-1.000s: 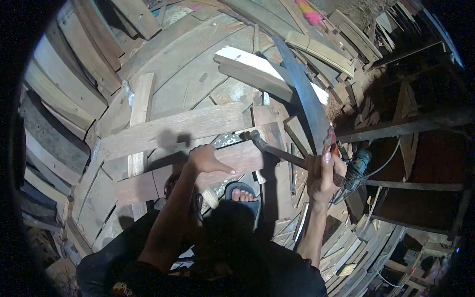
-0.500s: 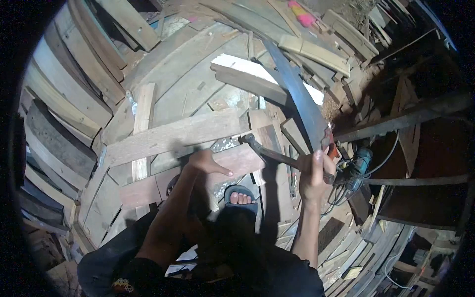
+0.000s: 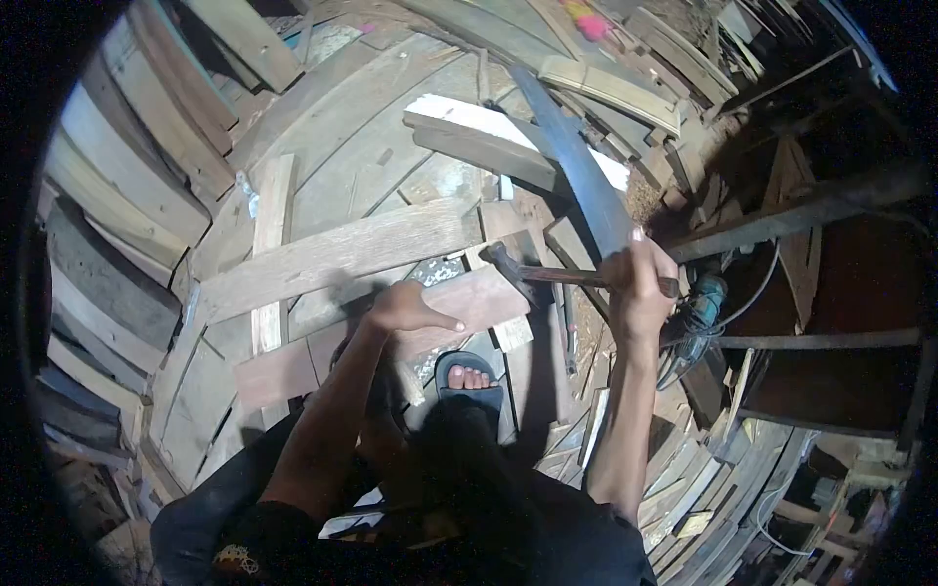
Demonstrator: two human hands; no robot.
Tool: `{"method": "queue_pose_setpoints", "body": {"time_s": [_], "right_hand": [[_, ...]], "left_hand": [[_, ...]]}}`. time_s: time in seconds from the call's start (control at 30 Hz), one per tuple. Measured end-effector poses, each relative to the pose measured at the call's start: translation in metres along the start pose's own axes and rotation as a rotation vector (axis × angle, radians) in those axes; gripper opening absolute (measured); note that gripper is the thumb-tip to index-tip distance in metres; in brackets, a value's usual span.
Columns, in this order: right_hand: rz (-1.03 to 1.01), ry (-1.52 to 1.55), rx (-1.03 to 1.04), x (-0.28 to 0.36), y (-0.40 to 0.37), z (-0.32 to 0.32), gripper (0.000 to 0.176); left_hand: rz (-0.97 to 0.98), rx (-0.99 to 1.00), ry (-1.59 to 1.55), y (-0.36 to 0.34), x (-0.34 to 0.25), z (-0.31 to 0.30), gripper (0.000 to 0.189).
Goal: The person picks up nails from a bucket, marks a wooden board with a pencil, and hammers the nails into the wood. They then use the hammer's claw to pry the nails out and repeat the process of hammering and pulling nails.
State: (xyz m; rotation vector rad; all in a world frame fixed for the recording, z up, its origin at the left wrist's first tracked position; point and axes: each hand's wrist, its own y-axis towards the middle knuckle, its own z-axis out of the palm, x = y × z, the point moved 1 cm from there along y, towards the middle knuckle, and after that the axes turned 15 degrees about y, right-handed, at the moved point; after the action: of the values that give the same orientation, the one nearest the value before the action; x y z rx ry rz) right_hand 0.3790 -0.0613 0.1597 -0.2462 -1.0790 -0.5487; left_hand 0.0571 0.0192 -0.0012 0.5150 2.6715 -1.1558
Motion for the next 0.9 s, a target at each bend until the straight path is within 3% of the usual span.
{"method": "queue_pose_setpoints", "body": {"time_s": [0.03, 0.1, 0.17, 0.23, 0.33, 0.37, 0.47, 0.57, 0.6, 0.67, 0.7, 0.8, 0.9], "right_hand": [[-0.007, 0.094, -0.106, -0.005, -0.003, -0.015, 0.041], [0.006, 0.196, -0.070, -0.006, -0.006, -0.031, 0.040], [-0.025, 0.255, -0.069, -0.011, -0.013, -0.037, 0.041], [0.010, 0.474, -0.019, -0.009, -0.012, -0.062, 0.046], [-0.051, 0.625, -0.066, -0.009, -0.017, -0.086, 0.052], [-0.048, 0.664, -0.191, -0.011, -0.020, -0.093, 0.055], [-0.072, 0.784, -0.287, -0.030, -0.016, -0.138, 0.058], [-0.070, 0.867, -0.351, -0.053, -0.010, -0.177, 0.059], [-0.069, 0.884, -0.380, -0.057, -0.005, -0.180, 0.059], [-0.074, 0.913, -0.413, -0.063, 0.006, -0.188, 0.058], [-0.085, 0.793, -0.448, -0.059, 0.010, -0.177, 0.054], [-0.067, 0.639, -0.672, -0.045, 0.019, -0.162, 0.044], [-0.045, 0.274, -0.656, -0.037, -0.004, -0.168, 0.041]], "left_hand": [[0.006, -0.001, 0.006, 0.002, 0.001, 0.005, 0.119], [0.008, -0.025, 0.017, 0.010, 0.004, 0.006, 0.123], [-0.018, -0.229, 0.094, 0.003, 0.000, 0.015, 0.117], [0.003, -0.130, 0.072, -0.001, -0.003, 0.005, 0.114], [0.009, -0.391, 0.106, -0.020, -0.008, 0.014, 0.107], [-0.001, -0.351, 0.113, -0.020, -0.007, 0.010, 0.105], [-0.012, -0.275, 0.152, -0.017, -0.010, 0.007, 0.098], [-0.028, -0.396, 0.130, -0.031, -0.022, 0.004, 0.092], [-0.040, -0.542, 0.130, -0.027, -0.015, 0.022, 0.085], [-0.095, -0.314, 0.097, -0.027, -0.023, 0.009, 0.080], [-0.126, -0.207, 0.085, -0.026, -0.026, 0.002, 0.077], [-0.006, -0.177, -0.100, -0.021, -0.015, 0.006, 0.071], [-0.047, -0.172, -0.014, -0.016, -0.017, 0.007, 0.057]]}}
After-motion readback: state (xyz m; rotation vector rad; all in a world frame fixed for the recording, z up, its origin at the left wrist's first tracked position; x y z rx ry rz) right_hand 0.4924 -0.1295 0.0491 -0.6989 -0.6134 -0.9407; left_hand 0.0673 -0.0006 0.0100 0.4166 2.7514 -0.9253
